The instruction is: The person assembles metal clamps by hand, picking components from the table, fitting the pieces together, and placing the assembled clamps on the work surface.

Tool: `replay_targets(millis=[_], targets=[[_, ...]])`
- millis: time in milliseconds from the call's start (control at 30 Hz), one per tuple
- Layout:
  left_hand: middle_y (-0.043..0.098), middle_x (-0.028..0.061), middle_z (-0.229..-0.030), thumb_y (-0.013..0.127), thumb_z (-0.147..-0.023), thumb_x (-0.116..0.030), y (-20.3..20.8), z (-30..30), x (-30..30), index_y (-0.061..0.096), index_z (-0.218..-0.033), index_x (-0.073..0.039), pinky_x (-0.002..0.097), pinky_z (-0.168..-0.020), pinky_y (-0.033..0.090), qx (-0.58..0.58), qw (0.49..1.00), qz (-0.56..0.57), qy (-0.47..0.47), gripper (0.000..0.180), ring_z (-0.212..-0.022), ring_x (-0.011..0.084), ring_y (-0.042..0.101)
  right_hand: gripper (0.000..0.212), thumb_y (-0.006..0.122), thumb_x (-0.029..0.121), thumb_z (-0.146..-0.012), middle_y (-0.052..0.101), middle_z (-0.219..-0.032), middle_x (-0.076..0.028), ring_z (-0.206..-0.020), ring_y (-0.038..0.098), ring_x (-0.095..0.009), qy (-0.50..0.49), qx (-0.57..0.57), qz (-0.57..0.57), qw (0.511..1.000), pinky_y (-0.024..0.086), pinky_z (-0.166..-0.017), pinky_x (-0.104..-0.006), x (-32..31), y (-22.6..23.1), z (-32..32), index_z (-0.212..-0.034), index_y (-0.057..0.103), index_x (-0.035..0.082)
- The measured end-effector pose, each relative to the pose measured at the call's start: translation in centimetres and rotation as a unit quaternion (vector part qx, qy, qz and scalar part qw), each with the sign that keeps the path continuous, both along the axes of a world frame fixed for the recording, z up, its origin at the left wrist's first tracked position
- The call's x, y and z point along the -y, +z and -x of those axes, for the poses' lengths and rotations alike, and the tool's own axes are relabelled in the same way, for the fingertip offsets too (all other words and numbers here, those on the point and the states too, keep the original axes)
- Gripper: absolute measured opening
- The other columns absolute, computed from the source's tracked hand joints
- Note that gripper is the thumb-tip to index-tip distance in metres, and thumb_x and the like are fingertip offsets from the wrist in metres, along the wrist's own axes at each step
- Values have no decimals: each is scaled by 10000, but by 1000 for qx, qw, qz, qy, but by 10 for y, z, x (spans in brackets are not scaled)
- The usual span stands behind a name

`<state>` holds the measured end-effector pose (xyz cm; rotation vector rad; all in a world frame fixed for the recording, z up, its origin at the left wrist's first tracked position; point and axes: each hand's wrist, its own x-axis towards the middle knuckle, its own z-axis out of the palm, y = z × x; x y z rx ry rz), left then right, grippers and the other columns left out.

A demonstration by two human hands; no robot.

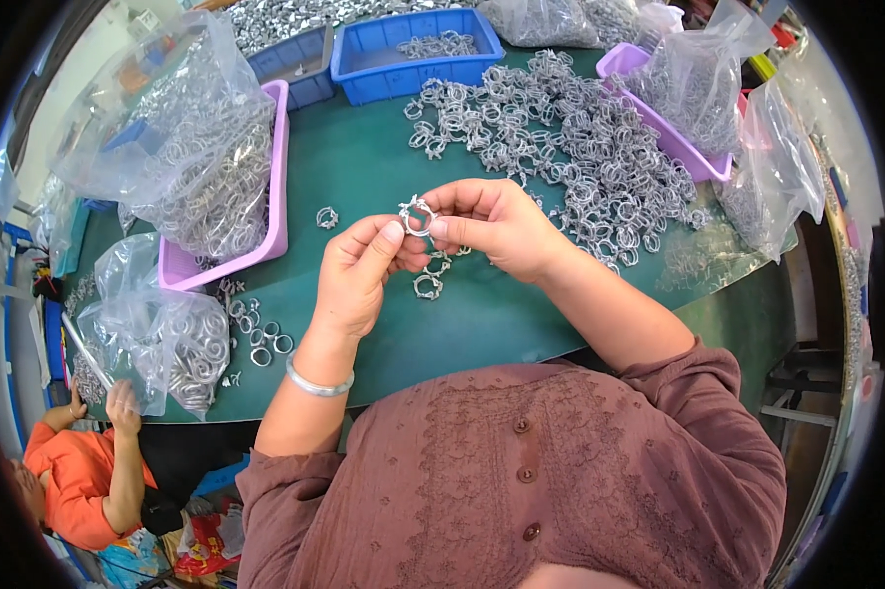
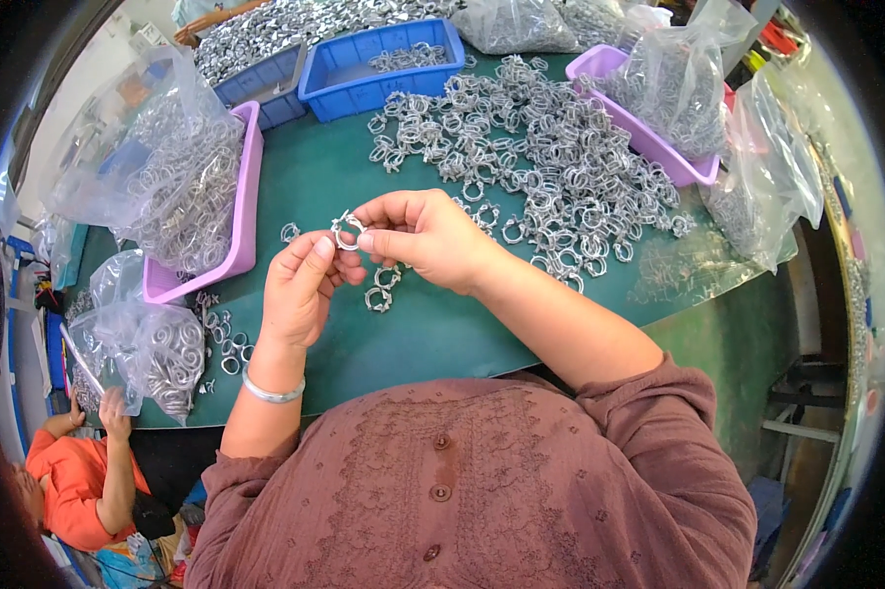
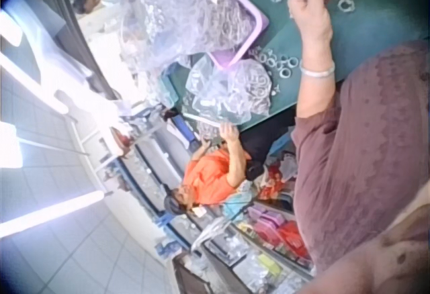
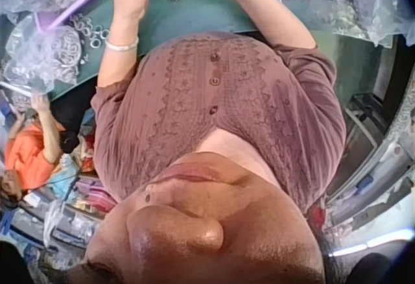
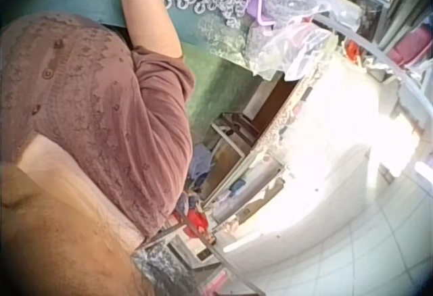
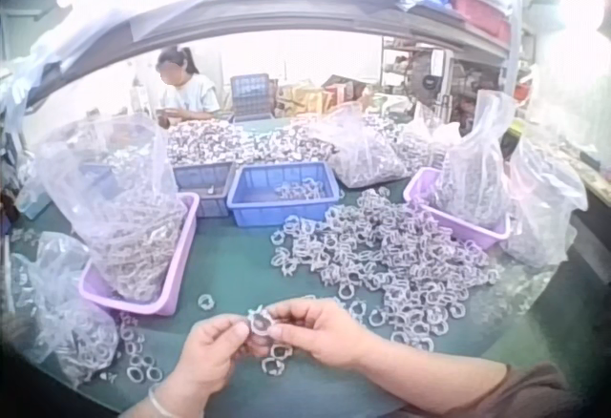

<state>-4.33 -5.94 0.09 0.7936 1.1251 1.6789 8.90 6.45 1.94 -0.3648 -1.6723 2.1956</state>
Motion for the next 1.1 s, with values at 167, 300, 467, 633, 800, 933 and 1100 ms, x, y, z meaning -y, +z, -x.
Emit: replay_targets(millis=[167, 300, 467, 633, 800, 933, 1100], targets=[[581, 44, -762, 456, -888, -181, 1, 0, 1, 580, -906, -17, 253, -639, 461, -1, 1000, 22, -3, 207, -659, 133, 550, 221, 584, 97, -800, 604, -808, -43, -678, 535, -73, 6, 8, 6, 1000, 439, -619, -201, 1, 1, 1, -983, 576, -26], [580, 44, -765, 446, -893, -194, 0, 1, 0, 575, -917, -19, 249, -638, 458, 0, 1000, 22, -8, 219, -660, 131, 547, 215, 588, 106, -798, 601, -797, -39, -656, 524, -71, 2, 11, 14, 1000, 438, -610, -200, 1, 1, 0, -967, 582, -27], [593, 42, -782, 491, -877, -184, 2, 1, -1, 557, -960, -20, 221, -609, 462, 8, 1000, 2, 18, 196, -642, 100, 552, 210, 585, 84, -801, 607, -836, -52, -699, 550, -90, -3, 25, 1, 1000, 455, -633, -223, 4, 2, 0, -987, 577, -13], [589, 58, -818, 502, -863, -145, 0, -1, -4, 528, -1005, -19, 231, -645, 466, -56, 998, 14, 22, 191, -700, 116, 564, 200, 604, 35, -753, 585, -772, -44, -684, 554, -108, -72, -42, -323, 943, 451, -600, -239, 7, -6, 1, -949, 579, 3], [588, 98, -951, 509, -848, -86, -2, -2, -3, 510, -1057, -3, 280, -747, 488, -6, 999, -30, 15, 226, -826, 157, 588, 266, 634, 16, -703, 538, -868, -55, -702, 534, -131, -127, -57, -364, 921, 461, -580, -253, 6, -8, 0, -961, 566, 28], [557, 124, -1042, 495, -848, -63, -4, 0, -3, 473, -1133, 11, 328, -837, 466, 18, 996, -80, -27, 295, -947, 197, 558, 287, 649, 32, -696, 526, -910, -61, -710, 532, -131, -115, -52, -348, 929, 462, -581, -242, 4, -8, 0, -968, 559, 36], [547, 132, -1068, 491, -849, -52, -8, -2, -1, 448, -1174, 10, 339, -864, 454, 42, 994, -90, -48, 334, -989, 206, 541, 277, 658, 40, -684, 532, -893, -61, -711, 535, -134, -110, -60, -375, 918, 464, -582, -241, 6, -8, -4, -946, 569, 39]])
